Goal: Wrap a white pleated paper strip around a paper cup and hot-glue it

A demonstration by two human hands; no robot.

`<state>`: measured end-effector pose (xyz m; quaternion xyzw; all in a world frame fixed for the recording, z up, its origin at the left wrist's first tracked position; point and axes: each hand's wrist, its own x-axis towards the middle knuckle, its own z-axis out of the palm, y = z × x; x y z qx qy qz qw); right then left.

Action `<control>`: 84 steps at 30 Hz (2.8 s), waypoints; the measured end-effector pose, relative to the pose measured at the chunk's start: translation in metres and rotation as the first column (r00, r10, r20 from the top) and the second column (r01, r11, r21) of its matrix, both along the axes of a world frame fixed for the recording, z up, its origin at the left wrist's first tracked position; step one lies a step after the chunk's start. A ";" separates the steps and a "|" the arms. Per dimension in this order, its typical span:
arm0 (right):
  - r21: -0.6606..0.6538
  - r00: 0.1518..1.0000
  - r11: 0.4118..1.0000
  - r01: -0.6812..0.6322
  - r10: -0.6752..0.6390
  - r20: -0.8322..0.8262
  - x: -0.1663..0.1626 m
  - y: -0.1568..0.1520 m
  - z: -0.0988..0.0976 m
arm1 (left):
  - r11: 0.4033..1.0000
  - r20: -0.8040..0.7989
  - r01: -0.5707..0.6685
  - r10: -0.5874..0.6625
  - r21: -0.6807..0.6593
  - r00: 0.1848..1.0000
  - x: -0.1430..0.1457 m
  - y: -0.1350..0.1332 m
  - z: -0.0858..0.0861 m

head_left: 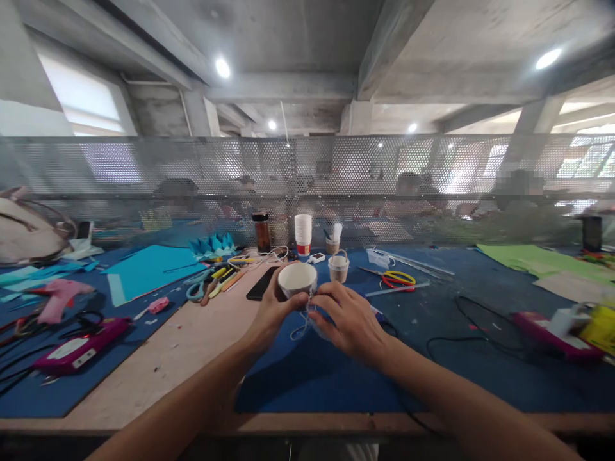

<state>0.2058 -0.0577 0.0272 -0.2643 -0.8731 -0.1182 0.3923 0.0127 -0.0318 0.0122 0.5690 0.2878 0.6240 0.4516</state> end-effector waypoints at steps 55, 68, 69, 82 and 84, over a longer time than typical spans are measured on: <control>-0.587 0.857 0.624 0.515 -0.382 0.346 0.091 0.023 0.019 | 0.994 0.095 0.059 -0.050 -0.092 0.994 -0.005 0.006 0.005; -0.790 0.878 0.389 0.474 -0.283 0.387 0.099 0.072 -0.024 | 0.997 -0.025 -0.056 0.057 0.057 0.998 -0.008 -0.003 0.011; -0.832 0.903 0.363 0.420 -0.259 0.342 0.101 0.072 -0.023 | 0.995 -0.039 -0.069 0.073 0.075 0.997 -0.008 -0.003 0.012; -0.811 0.804 0.408 -0.420 -0.246 -0.541 0.095 0.039 0.015 | 0.936 -0.159 -0.248 0.292 0.250 0.943 -0.012 0.005 0.018; -0.730 0.713 0.427 -0.534 -0.238 -0.660 0.085 0.036 0.026 | 0.927 -0.163 -0.256 0.307 0.274 0.938 -0.012 0.009 0.016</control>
